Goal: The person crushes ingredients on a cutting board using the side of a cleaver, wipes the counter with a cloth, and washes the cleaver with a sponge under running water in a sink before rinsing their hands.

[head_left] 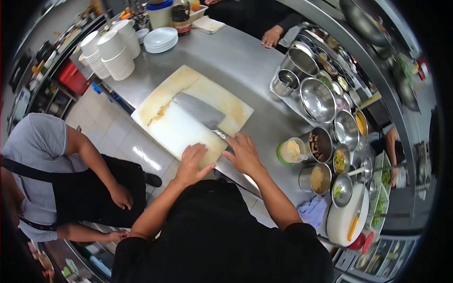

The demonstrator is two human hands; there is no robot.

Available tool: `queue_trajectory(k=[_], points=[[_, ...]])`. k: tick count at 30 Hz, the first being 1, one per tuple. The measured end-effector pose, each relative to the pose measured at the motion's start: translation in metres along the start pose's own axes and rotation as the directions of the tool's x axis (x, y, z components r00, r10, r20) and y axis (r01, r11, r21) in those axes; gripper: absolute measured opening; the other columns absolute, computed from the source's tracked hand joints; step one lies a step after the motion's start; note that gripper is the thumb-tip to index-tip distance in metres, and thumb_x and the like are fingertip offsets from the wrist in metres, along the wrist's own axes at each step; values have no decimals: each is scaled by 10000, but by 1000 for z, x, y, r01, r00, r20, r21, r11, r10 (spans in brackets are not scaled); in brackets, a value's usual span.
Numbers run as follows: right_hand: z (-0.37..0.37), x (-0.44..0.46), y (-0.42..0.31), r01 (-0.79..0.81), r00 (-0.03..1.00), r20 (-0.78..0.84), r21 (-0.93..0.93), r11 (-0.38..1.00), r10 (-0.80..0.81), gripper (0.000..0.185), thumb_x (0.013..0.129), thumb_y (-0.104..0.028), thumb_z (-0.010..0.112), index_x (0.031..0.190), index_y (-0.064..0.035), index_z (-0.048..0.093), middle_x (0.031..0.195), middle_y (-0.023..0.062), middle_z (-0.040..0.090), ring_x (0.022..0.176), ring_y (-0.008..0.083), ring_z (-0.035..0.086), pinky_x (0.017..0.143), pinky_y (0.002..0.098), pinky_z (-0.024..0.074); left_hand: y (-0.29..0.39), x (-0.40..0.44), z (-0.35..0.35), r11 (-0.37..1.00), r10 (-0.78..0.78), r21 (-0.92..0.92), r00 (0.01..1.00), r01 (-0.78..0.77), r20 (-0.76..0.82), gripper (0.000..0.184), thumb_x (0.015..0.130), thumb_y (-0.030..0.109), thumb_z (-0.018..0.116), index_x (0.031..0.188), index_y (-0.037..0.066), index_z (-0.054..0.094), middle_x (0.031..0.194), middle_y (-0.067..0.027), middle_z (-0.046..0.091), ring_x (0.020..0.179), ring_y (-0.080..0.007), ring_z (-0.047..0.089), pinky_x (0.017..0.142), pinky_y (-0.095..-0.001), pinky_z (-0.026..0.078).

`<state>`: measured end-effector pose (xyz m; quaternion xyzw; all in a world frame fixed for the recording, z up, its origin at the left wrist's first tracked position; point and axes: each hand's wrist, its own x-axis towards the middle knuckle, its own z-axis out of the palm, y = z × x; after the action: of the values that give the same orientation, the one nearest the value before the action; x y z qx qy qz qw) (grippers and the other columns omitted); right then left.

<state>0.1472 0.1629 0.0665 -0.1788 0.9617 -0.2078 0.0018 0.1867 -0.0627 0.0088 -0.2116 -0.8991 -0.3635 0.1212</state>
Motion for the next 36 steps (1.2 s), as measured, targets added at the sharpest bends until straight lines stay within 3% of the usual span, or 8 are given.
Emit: queue_trajectory(k=[12,17,21,22,28,31,33,36], points=[[7,82,-2,4,889,450,171,985,-82,720,773,-104,648,1456,-134,423,1227,258,600,1106,415,594,932,459,487,23,-14,15,985,-172,12,984,173,-55,401,818,293,777,1097,21,681,1255,-132,611,1301,-350,500,1136,-520,314],[43,95,25,194,920,239,409,892,-310,773,789,-117,652,1504,-96,359,1261,241,627,1024,328,681,871,406,529,39,16,30,979,-185,94,982,183,20,641,801,370,777,1295,11,581,1448,-210,448,1400,-426,355,1141,-596,261],[24,95,32,-2,932,299,569,822,-205,627,894,-125,634,1486,-94,431,1151,139,678,669,125,611,653,281,521,25,28,46,906,-282,367,947,211,152,825,834,389,725,1492,44,366,1596,-194,224,1485,-419,163,1166,-638,127],[7,90,25,-40,944,290,581,813,-160,605,899,-163,643,1469,-85,453,1197,167,668,898,190,627,813,306,495,23,25,46,904,-272,378,950,199,152,823,843,363,716,1507,54,341,1597,-182,233,1483,-419,171,1164,-640,129],[-70,43,35,-356,917,378,629,691,128,496,956,-166,616,1435,-91,511,936,56,691,707,82,592,663,257,492,5,-1,9,922,-259,350,935,164,244,782,855,296,702,1519,91,342,1612,-121,252,1495,-381,173,1162,-647,126],[-77,18,48,293,956,-160,479,827,-246,553,949,-104,617,1478,-134,460,927,47,692,673,68,589,594,230,468,-5,-10,-12,936,-233,323,932,138,277,787,842,288,719,1517,106,357,1613,-98,267,1505,-347,173,1169,-640,117],[-96,4,25,-196,980,186,880,434,65,666,926,-71,640,1528,-177,376,933,46,683,684,65,585,596,213,464,-7,-9,-18,955,-210,262,937,136,278,772,847,295,720,1508,99,371,1601,-87,288,1499,-341,193,1181,-622,103],[-94,-2,44,-385,913,396,752,536,100,742,921,-73,652,1560,-200,297,958,63,683,709,64,595,597,199,458,-7,3,-16,983,-170,108,965,150,201,732,871,292,710,1473,22,393,1567,-163,326,1480,-377,231,1185,-595,140]])
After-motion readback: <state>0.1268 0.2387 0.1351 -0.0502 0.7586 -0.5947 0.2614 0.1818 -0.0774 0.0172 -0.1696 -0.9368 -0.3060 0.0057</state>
